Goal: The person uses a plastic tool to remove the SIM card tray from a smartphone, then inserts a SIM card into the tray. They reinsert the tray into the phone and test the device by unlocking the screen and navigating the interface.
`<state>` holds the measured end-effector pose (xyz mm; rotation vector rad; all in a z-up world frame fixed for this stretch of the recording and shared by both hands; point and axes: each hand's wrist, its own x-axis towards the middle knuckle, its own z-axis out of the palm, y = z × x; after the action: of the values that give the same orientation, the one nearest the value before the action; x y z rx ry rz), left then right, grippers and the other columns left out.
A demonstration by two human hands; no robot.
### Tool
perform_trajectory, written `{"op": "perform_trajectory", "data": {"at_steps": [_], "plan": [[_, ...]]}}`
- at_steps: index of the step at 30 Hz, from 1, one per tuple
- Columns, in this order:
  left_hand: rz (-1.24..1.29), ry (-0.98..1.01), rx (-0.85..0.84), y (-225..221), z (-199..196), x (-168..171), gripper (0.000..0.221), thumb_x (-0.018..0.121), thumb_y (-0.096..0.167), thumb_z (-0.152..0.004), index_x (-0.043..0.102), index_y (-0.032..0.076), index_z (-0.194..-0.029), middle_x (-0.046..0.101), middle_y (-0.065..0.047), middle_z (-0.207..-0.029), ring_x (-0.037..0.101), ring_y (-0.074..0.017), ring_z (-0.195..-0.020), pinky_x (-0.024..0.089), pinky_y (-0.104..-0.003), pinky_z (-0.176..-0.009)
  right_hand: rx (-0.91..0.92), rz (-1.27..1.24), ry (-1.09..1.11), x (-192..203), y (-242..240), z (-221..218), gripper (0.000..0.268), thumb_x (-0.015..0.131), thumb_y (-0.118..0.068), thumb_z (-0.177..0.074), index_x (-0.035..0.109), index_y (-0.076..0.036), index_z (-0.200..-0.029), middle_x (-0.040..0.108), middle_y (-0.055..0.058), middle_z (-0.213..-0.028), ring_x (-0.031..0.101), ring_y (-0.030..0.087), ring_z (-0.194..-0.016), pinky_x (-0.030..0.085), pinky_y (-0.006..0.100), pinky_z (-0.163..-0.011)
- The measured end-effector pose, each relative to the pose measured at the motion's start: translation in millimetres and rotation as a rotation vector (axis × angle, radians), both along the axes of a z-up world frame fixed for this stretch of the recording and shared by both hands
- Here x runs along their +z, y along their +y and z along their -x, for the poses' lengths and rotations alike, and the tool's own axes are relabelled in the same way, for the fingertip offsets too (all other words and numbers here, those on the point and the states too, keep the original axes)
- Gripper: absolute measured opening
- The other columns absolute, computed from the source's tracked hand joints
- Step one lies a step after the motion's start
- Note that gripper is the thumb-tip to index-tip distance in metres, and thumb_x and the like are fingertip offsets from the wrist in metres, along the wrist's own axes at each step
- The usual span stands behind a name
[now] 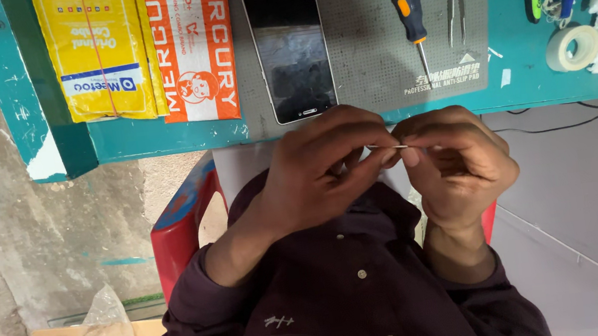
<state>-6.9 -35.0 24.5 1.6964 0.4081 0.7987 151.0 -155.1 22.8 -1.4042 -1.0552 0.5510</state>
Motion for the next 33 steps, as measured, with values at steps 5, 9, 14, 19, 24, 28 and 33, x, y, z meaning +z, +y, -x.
{"op": "perform_trajectory", "data": {"at_steps": [5,9,14,19,24,28,33], "plan": [[-0.035,-0.002,0.021,-4.4,-2.2,2.6,0.022,0.080,0.004,-0.096,0.068,0.008,-0.113,0.069,-0.003,-0.110,0.067,-0.0083,-0.073,0.052,-0.021,-0.058,-0.040,-0.095,-0.041,-8.4,3.4,3.1,0.016,0.077,0.012,-0.093,0.065,0.006,-0.102,0.071,0.015,-0.098,0.072,0.017,-0.082,0.061,0.024,-0.068],[0.016,-0.019,0.057,-6.3,-1.7,2.9,0.023,0.080,0.002,-0.095,0.068,0.007,-0.113,0.069,-0.003,-0.108,0.062,-0.0057,-0.067,0.048,-0.021,-0.055,-0.039,-0.055,-0.048,-8.8,2.7,2.8,0.014,0.077,0.011,-0.094,0.066,0.006,-0.101,0.071,0.016,-0.098,0.072,0.016,-0.080,0.059,0.021,-0.066],[0.068,-0.024,0.073,-6.7,-0.3,0.0,0.022,0.081,0.002,-0.096,0.069,0.007,-0.115,0.070,-0.002,-0.106,0.053,-0.0020,-0.059,0.041,-0.019,-0.050,0.022,0.041,0.015,-3.0,1.1,-3.9,0.011,0.075,0.011,-0.095,0.069,0.008,-0.103,0.072,0.018,-0.098,0.071,0.016,-0.077,0.057,0.021,-0.064],[0.074,-0.038,0.051,-6.5,-0.4,-1.8,0.022,0.080,0.002,-0.097,0.070,0.007,-0.116,0.070,-0.002,-0.107,0.053,-0.0014,-0.059,0.041,-0.019,-0.050,0.053,0.051,0.032,2.9,5.4,-7.9,0.008,0.072,0.012,-0.096,0.069,0.008,-0.102,0.072,0.019,-0.097,0.074,0.018,-0.074,0.060,0.022,-0.060],[0.030,0.011,0.066,-5.5,0.5,1.2,0.020,0.081,0.004,-0.096,0.070,0.007,-0.113,0.070,-0.002,-0.106,0.056,-0.0036,-0.061,0.043,-0.019,-0.050,0.094,0.030,0.047,12.2,9.7,-5.5,0.009,0.072,0.013,-0.098,0.068,0.010,-0.105,0.069,0.020,-0.100,0.073,0.020,-0.079,0.064,0.026,-0.064],[-0.050,0.011,0.058,-2.5,1.1,3.5,0.021,0.080,0.002,-0.095,0.069,0.006,-0.112,0.070,-0.004,-0.108,0.061,-0.0062,-0.064,0.048,-0.021,-0.050,0.112,0.008,-0.069,14.3,13.4,-10.2,0.013,0.074,0.014,-0.094,0.067,0.010,-0.104,0.070,0.019,-0.102,0.072,0.017,-0.077,0.061,0.024,-0.064],[-0.084,0.014,0.081,-4.6,-0.1,5.0,0.020,0.080,0.002,-0.097,0.069,0.007,-0.113,0.069,-0.003,-0.110,0.068,-0.0070,-0.071,0.054,-0.020,-0.056,0.092,-0.007,-0.225,13.2,12.7,-14.7,0.017,0.078,0.016,-0.091,0.068,0.008,-0.103,0.071,0.017,-0.094,0.071,0.017,-0.078,0.056,0.022,-0.067]]}}
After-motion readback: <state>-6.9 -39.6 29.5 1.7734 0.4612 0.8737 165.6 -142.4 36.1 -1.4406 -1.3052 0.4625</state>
